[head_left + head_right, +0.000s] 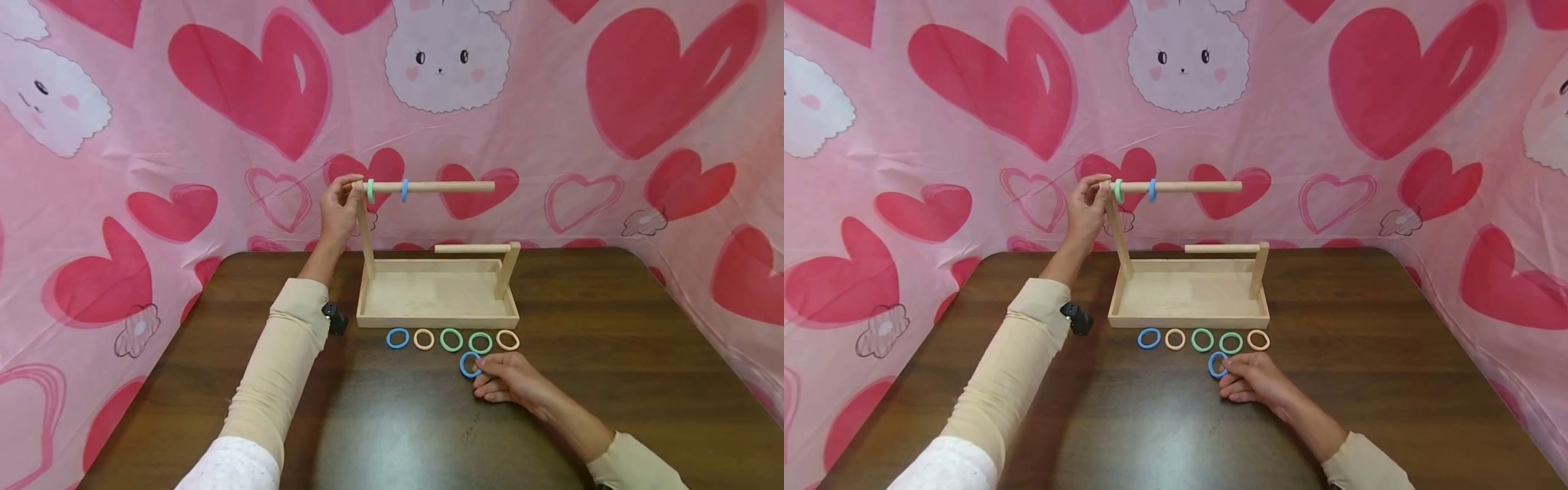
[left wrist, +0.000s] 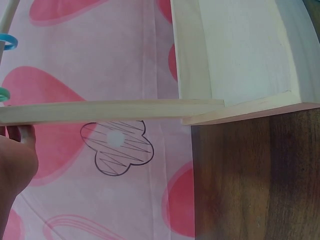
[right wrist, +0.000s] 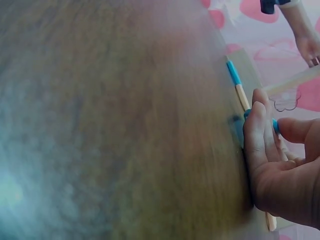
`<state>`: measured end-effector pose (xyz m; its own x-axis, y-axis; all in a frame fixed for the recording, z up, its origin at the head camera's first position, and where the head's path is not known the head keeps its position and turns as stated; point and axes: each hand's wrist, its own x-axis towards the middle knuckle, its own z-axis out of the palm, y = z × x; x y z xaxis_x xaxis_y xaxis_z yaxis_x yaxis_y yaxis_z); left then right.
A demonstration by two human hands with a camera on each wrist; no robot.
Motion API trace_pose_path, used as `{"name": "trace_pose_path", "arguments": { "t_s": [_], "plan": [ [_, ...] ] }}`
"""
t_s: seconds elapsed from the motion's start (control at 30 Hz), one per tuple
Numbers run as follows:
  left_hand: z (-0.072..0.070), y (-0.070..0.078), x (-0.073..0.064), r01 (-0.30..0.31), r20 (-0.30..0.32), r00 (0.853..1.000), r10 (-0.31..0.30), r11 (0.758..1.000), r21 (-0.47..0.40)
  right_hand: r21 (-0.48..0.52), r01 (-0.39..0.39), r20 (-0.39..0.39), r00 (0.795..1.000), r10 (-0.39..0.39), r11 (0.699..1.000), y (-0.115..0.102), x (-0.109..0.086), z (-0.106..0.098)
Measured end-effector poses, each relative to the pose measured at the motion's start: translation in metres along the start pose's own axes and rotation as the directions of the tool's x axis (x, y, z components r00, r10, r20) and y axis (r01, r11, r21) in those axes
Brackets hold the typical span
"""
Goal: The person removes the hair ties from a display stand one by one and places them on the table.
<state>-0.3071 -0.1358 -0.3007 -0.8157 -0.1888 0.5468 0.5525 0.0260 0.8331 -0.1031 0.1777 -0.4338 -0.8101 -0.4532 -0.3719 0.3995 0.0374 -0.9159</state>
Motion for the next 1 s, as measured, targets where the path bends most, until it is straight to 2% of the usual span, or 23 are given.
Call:
{"name": "trace_pose_path", "arguments": {
  "t_s": [0.6, 0.8, 1.0],
  "plan": [
    [-0.001, -0.001, -0.001, -0.016, -0.019, 1.000, 0.016, 1.000, -0.002, 0.009, -0.004, 0.023, 1.000, 0.004, 1.000, -0.001, -0.002, -0.002],
    [0.000, -0.001, 0.001, -0.028, -0.015, 1.000, 0.028, 1.000, -0.001, -0.019, 0.016, 0.027, 1.000, -0.016, 1.000, 0.001, -0.006, -0.003],
    [0.000, 0.000, 0.000, -0.018, -0.009, 1.000, 0.019, 1.000, 0.007, -0.092, 0.040, 0.028, 0.999, -0.038, 0.995, 0.000, -0.012, -0.003]
  ]
}}
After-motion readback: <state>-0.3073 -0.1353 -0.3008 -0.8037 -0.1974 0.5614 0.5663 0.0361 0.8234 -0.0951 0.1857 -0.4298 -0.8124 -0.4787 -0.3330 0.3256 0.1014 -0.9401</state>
